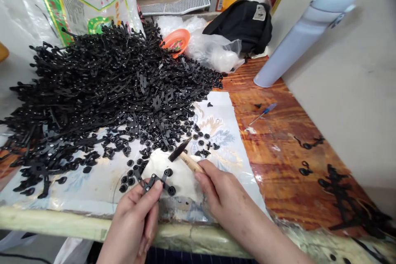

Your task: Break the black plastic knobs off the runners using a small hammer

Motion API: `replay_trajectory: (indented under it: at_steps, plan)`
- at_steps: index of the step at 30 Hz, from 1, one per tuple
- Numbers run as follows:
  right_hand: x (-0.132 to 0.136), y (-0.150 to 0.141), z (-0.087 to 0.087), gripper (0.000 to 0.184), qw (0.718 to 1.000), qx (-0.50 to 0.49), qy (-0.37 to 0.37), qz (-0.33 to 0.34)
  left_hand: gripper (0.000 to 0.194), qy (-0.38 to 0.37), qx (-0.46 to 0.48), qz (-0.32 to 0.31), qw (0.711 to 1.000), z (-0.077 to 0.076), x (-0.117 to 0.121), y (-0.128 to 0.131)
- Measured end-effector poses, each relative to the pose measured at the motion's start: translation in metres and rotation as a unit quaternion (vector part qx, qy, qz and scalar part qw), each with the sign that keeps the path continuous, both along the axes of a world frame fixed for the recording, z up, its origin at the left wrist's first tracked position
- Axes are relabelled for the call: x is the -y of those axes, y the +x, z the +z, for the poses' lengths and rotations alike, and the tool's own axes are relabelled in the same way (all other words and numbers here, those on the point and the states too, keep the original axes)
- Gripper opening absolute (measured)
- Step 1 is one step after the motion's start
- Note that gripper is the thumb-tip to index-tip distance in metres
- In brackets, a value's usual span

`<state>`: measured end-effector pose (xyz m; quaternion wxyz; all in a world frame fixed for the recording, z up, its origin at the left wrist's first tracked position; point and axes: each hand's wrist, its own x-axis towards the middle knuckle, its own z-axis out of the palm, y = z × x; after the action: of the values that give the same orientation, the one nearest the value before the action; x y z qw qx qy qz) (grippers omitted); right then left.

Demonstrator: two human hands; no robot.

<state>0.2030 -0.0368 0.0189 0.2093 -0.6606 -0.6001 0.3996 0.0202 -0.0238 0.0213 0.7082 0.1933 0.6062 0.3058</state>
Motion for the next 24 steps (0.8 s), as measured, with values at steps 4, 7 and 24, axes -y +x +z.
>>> replay_trajectory:
  at_steps: [4, 7, 24]
  plan:
    - [0.0017, -0.0002, 0.0008, 0.023, 1.000, -0.003, 0.008, -0.004, 0.059, 0.002, -0.017, 0.011, 1.000, -0.0004, 0.0002, 0.0018]
    - [0.0026, -0.0006, -0.0001, 0.025, 1.000, 0.002, 0.003, -0.007, 0.057, 0.001, -0.028, 0.010, 1.000, 0.0005, 0.0004, 0.0019]
    - [0.0023, -0.0032, 0.0036, 0.029, 1.000, 0.000, 0.006, -0.013, 0.060, -0.010, 0.019, 0.033, 0.999, 0.0024, -0.0020, 0.0051]
